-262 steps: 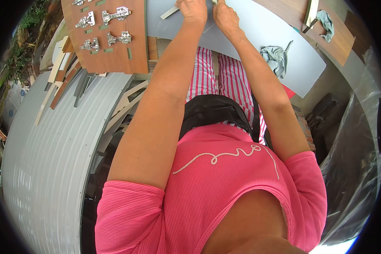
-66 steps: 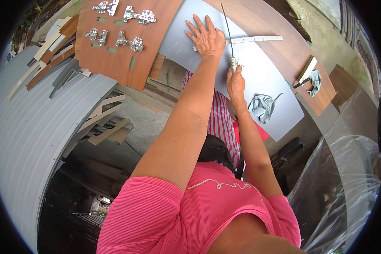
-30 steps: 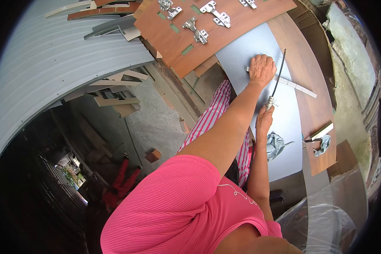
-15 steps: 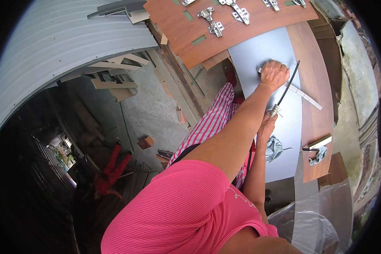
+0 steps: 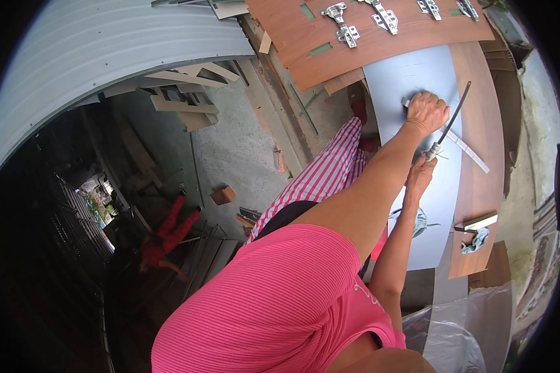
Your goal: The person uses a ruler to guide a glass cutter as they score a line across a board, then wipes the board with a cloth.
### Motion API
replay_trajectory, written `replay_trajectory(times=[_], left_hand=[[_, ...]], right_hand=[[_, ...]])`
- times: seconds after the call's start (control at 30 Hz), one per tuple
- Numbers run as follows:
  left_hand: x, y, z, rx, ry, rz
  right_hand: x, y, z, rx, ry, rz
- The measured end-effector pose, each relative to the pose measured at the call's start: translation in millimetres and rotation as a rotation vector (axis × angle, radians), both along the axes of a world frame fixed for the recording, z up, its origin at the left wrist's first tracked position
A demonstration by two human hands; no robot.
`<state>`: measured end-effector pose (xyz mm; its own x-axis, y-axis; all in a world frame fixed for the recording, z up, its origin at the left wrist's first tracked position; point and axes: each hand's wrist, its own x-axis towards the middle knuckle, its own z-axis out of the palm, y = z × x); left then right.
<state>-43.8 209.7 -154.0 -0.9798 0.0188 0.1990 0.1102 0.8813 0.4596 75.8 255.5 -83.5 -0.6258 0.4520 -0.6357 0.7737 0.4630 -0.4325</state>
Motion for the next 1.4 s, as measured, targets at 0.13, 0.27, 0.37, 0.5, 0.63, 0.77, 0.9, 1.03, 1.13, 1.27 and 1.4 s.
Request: replay_trajectory(times=[0.13, 0.27, 0.37, 0.5, 0.63, 0.77, 0.9, 1.03, 1.13, 1.27, 1.4], left_hand=[[-1, 1, 1, 0.034, 0.021, 0.01], [-2, -2, 2, 0.025, 0.02, 0.014], [0, -1, 4, 0.012, -0.008, 0.007], [2, -2, 3, 0.031, -0.003, 0.011], [1, -2, 4, 0.044, 0.003, 0.008], [3, -1, 4, 0.03, 0.004, 0.001], [2, -1, 3, 0.027, -0.008, 0.015], [1, -1, 2, 0.023, -0.014, 0.01], [1, -3, 3, 0.021, -0.008, 0.005], [2, -2, 1, 0.026, -0.003, 0.013], [1, 0, 0, 0.032, 0.01, 0.026]], right_hand=[[24, 1, -26, 0.043, 0.074, 0.039], [57, -2, -23, 0.05, 0.066, 0.045], [29, 6, -18, 0.027, 0.058, 0.039], [11, 9, -21, 0.039, 0.013, 0.083], [59, 5, -32, 0.109, 0.185, 0.159], [25, 3, -10, 0.058, 0.046, 0.102], [4, -1, -4, 0.027, 0.029, 0.058], [63, -4, -25, 0.088, 0.13, 0.1], [57, 0, -26, 0.086, 0.147, 0.112], [-2, -2, -7, 0.063, 0.057, 0.104], [40, -9, -14, 0.064, 0.074, 0.067]])
